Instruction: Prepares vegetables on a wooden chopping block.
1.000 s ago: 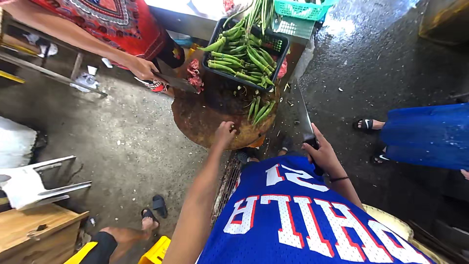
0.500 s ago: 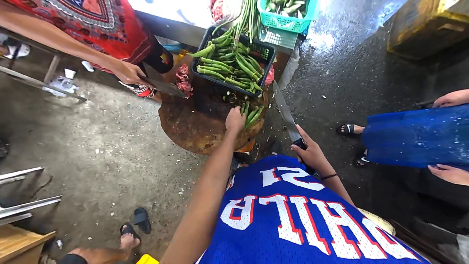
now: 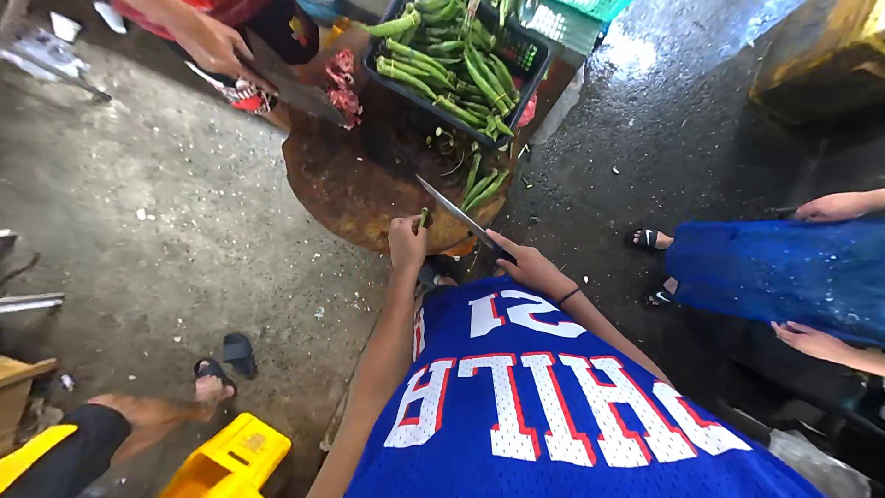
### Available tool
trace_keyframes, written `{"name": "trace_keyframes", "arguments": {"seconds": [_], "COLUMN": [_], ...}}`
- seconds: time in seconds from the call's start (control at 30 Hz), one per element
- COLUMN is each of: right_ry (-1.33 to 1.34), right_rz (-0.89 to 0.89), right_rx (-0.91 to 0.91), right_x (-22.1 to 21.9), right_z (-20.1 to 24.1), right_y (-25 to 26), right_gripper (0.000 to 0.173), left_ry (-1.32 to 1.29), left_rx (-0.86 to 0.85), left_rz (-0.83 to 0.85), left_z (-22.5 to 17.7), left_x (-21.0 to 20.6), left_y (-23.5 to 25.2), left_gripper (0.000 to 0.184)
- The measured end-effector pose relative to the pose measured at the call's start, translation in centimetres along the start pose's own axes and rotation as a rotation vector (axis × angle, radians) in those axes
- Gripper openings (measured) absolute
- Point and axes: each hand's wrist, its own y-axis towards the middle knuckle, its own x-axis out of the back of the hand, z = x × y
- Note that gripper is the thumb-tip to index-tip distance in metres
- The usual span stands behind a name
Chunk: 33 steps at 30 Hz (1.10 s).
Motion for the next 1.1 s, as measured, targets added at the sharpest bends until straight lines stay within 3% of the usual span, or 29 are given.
{"name": "trace_keyframes", "arguments": {"seconds": [0.2,0.57,0.73,0.9,1.0,1.1], "right_ry": [-0.192,-0.328,-0.418,-0.3,-0.028,0.023], "right_rz": [0.118,0.085,0.134,0.174,0.246,0.194], "right_rx": [-0.027,-0.085,-0.181,-0.185,-0.214,-0.155], "right_x": [-1.6,-2.3,-3.3,-3.8,-1.5,-2.0], "right_z": [1.0,0.7,0.7,-0.6,0.6,-1.3], "right_y": [1.6,2.0,2.4,3.2,2.7,3.8], "right_gripper": [0.061,0.064,0.076,0.071,0.062,0.062], "left_ry": [-0.048,-0.094,-0.097,0.018,-0.076,-0.164], "left_rx": [-0.101,-0.131,-0.095,0.005,0.032,0.054], "left_rz": [-0.159,-0.137,-0.115,-0.003,0.006,-0.001], "left_z": [2.4,3.0,2.9,2.5,2.5,2.3], "left_x": [-2.2,-2.0,-1.7,-1.0,-0.8,-1.0], "left_y": [-0.5,0.1,0.1,0.3,0.0,-0.1], "left_gripper": [0.026,0.027,0.027,0.03,0.03,0.033]}}
